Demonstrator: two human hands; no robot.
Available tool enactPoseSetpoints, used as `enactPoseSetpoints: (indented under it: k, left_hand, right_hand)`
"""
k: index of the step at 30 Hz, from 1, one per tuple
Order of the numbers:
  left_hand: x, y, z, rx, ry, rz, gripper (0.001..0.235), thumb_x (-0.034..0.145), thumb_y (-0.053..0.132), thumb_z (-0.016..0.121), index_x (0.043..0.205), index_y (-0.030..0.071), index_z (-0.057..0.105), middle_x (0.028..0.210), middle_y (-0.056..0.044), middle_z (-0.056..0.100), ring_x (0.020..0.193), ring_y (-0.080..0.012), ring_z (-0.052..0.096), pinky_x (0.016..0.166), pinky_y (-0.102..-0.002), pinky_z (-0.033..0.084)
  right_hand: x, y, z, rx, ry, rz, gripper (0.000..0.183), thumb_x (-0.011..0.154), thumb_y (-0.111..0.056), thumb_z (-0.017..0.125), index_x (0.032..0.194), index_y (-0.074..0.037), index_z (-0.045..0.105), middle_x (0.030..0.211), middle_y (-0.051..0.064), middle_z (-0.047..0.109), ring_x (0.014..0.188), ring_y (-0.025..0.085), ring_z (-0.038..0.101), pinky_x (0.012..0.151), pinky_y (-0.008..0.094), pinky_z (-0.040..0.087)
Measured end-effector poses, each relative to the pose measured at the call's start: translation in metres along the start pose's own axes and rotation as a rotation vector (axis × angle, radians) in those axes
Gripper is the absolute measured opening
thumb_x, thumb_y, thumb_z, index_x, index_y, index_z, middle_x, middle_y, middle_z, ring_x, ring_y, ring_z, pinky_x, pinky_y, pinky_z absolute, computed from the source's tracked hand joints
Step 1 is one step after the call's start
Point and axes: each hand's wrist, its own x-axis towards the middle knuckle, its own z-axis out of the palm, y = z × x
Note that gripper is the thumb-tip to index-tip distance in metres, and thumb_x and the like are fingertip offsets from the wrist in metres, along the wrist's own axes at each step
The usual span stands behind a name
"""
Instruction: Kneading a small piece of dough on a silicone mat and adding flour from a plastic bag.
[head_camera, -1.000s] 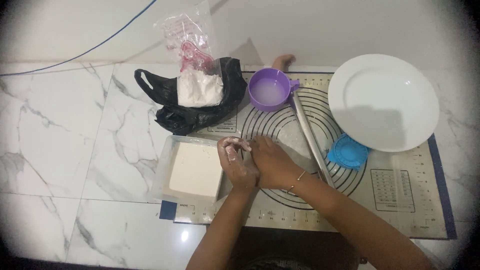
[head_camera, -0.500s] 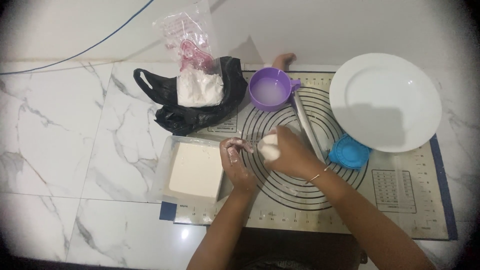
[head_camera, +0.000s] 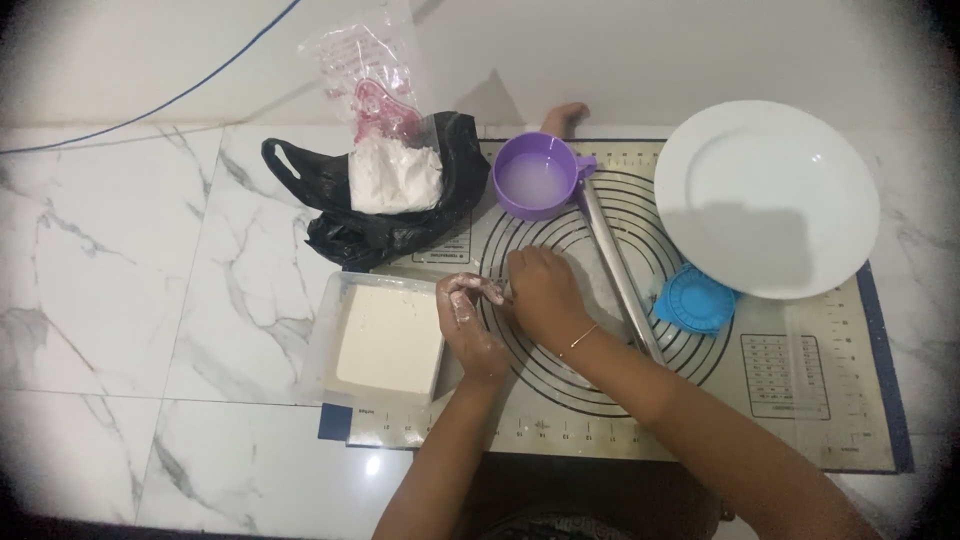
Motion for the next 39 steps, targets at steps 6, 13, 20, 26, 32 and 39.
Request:
enactPoseSetpoints:
  k: [6,13,20,26,32,39]
  left_hand:
    - [-0.001,-0.006,-0.003,-0.012,-0.001,-0.007,0.039,0.11,0.038,0.017,0.104,0.012,0.046,0.083,0.001,0.049,0.071,-0.0126,0.057,0.08,-0.033,0.052]
    - [0.0,-0.004,-0.001,-0.018,-0.008,-0.003,0.041,0.109,0.037,0.017,0.102,0.01,0.047,0.081,0.0,0.049,0.07,-0.0131,0.057,0.077,-0.032,0.053]
    - [-0.003,-0.009,-0.004,0.0,-0.014,-0.029,0.04,0.11,0.038,0.018,0.102,0.011,0.047,0.082,-0.001,0.049,0.073,-0.013,0.056,0.08,-0.034,0.05]
    - [-0.003,-0.008,-0.005,0.027,-0.018,-0.039,0.041,0.11,0.04,0.017,0.102,0.013,0.047,0.081,0.0,0.049,0.074,-0.0134,0.057,0.083,-0.034,0.05]
    - [-0.002,-0.009,-0.004,0.041,-0.021,-0.061,0.043,0.11,0.042,0.016,0.102,0.014,0.047,0.08,0.0,0.05,0.075,-0.0132,0.057,0.085,-0.034,0.05]
    - [-0.003,-0.011,-0.004,0.064,-0.021,-0.062,0.044,0.109,0.044,0.015,0.101,0.014,0.047,0.078,0.001,0.049,0.074,-0.013,0.058,0.083,-0.033,0.051]
  right_hand:
    - [0.003,0.002,0.004,-0.025,-0.046,0.001,0.008,0.091,-0.015,0.065,0.09,-0.007,0.067,0.077,0.009,0.061,0.075,0.024,0.064,0.066,0.037,0.05]
    - [0.014,0.023,0.033,0.105,-0.095,-0.002,0.016,0.084,-0.019,0.074,0.078,-0.006,0.067,0.071,0.011,0.061,0.068,0.025,0.064,0.067,0.039,0.054]
    - [0.021,0.025,0.026,0.189,-0.109,-0.018,0.012,0.088,-0.012,0.063,0.085,-0.005,0.073,0.067,0.013,0.065,0.063,0.026,0.065,0.062,0.036,0.053]
    - [0.024,0.029,0.023,0.232,-0.094,-0.064,0.015,0.09,-0.012,0.062,0.084,-0.005,0.074,0.065,0.013,0.068,0.058,0.023,0.066,0.058,0.032,0.053]
    - [0.027,0.031,0.022,0.25,-0.087,-0.075,0.016,0.089,-0.013,0.063,0.082,-0.005,0.074,0.063,0.012,0.069,0.054,0.021,0.064,0.055,0.031,0.052]
    - [0.029,0.032,0.022,0.22,-0.101,-0.088,0.012,0.088,-0.014,0.066,0.082,-0.007,0.075,0.062,0.01,0.069,0.052,0.019,0.063,0.053,0.029,0.051]
